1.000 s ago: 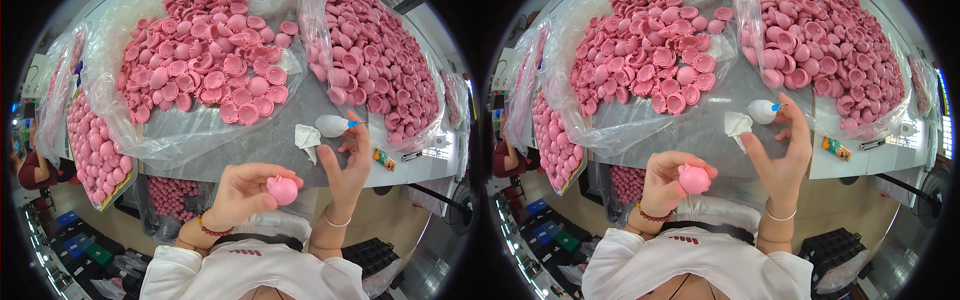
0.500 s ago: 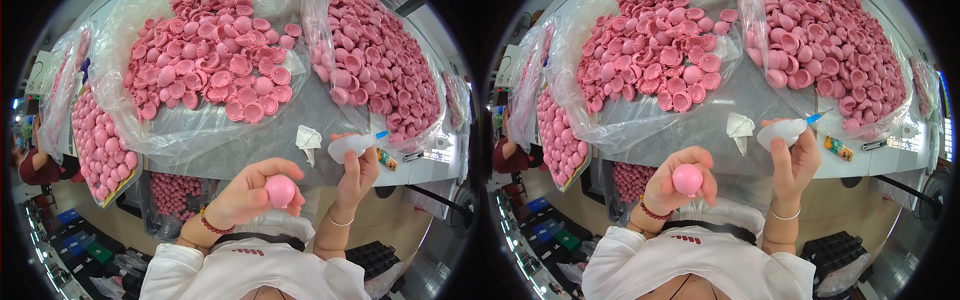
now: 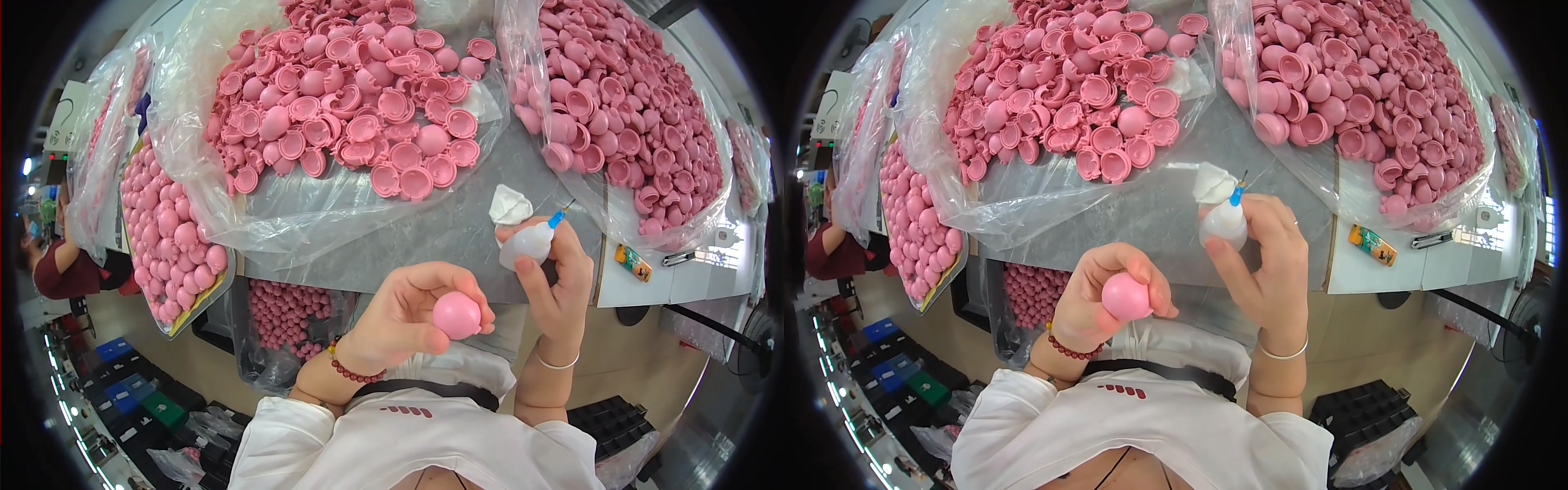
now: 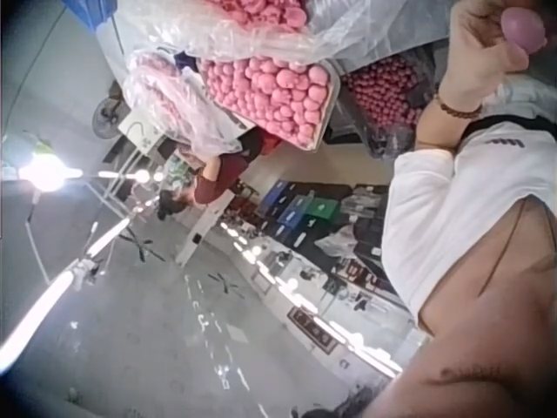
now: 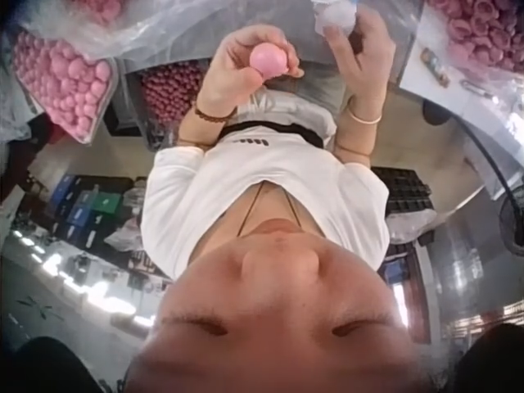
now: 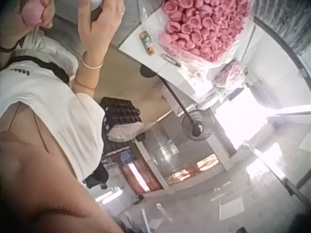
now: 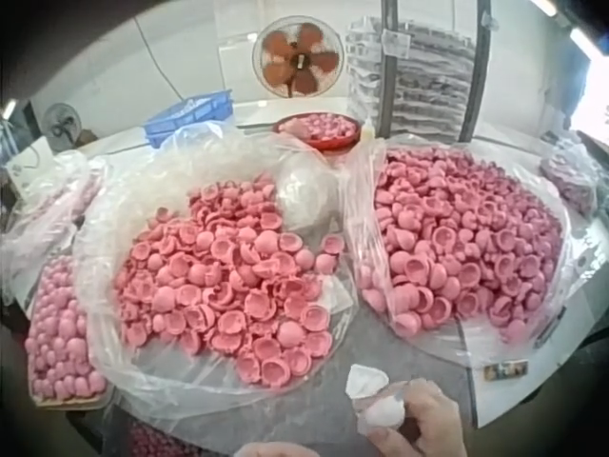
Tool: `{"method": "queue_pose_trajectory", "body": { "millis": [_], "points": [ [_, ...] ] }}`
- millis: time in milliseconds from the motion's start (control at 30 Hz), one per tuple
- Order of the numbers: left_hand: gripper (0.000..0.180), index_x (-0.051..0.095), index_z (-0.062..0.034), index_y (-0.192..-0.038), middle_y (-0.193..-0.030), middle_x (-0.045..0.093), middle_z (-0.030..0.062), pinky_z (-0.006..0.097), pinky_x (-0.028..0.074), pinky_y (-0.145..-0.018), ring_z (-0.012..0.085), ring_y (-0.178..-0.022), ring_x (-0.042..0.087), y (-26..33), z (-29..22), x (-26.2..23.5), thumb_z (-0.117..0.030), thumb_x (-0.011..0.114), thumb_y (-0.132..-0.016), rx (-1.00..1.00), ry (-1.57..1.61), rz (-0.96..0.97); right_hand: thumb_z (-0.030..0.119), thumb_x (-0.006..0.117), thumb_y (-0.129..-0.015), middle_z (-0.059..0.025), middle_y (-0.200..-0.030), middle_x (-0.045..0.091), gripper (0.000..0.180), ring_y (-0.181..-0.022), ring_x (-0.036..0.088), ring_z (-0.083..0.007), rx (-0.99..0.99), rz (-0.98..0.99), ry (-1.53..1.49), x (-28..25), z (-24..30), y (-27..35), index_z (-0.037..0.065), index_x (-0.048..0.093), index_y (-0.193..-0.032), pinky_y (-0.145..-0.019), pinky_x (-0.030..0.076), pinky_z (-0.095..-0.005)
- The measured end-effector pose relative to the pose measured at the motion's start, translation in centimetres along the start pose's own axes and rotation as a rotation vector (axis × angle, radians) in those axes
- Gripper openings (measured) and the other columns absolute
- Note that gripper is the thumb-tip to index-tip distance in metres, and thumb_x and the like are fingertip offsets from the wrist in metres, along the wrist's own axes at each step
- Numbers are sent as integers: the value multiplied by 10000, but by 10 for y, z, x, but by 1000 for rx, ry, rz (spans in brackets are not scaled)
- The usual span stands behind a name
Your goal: Applying glue to pink plastic toy components and joining them together.
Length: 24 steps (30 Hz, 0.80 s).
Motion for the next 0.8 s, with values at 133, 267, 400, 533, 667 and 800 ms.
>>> {"method": "queue_pose_trajectory", "body": {
  "millis": [133, 267, 400, 533, 667, 800],
  "points": [
    [437, 537, -36, -944, -886, 593, 127, 409, 462, -865, 224, -861, 577, 2, 0, 0, -127, 802, -609, 171, -222, -21, 99, 630, -715, -106, -881, 606, 234, -814, 555, -237, -3, -41, -38, 2, -2, -1, 3, 586, -924, -738, 428, -296],
    [443, 545, -40, -916, -890, 595, 129, 415, 452, -880, 219, -857, 576, 0, -3, 1, -103, 818, -572, 349, -449, 8, 99, 616, -729, -111, -904, 605, 234, -862, 548, -235, -129, -77, -108, -1, -7, -1, -25, 578, -923, -761, 428, -297],
    [451, 552, -41, -911, -893, 596, 130, 422, 442, -895, 222, -848, 576, -4, -6, -1, -100, 824, -556, 527, -686, 106, 97, 600, -736, -115, -913, 605, 223, -877, 542, -229, -141, -78, -127, -2, -9, -2, -32, 576, -917, -764, 427, -297],
    [433, 565, -34, -910, -903, 595, 126, 424, 443, -893, 233, -839, 578, -4, -9, 0, -104, 819, -567, 614, -818, 124, 105, 598, -738, -119, -910, 600, 223, -866, 543, -228, -131, -82, -151, 1, -8, -2, -30, 583, -914, -762, 425, -294],
    [412, 580, -15, -923, -899, 591, 128, 419, 457, -864, 242, -843, 573, 0, -17, 1, -130, 804, -597, 654, -947, 97, 130, 606, -747, -127, -916, 595, 230, -867, 539, -208, -80, -67, -186, 4, -4, 0, -34, 577, -906, -757, 420, -280],
    [411, 576, 26, -965, -938, 573, 147, 392, 462, -804, 257, -864, 556, 16, -36, 0, -168, 764, -656, 619, -1080, 56, 159, 592, -767, -132, -924, 605, 252, -896, 529, -211, -78, -81, -207, 3, -2, 5, -44, 553, -910, -784, 404, -296]
  ]
}}
Point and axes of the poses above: each hand's wrist, its own y-axis away from the middle knuckle, its own x-axis out of the palm, z = x × y, the point moved 1 cm from there along -y, towards the middle knuckle
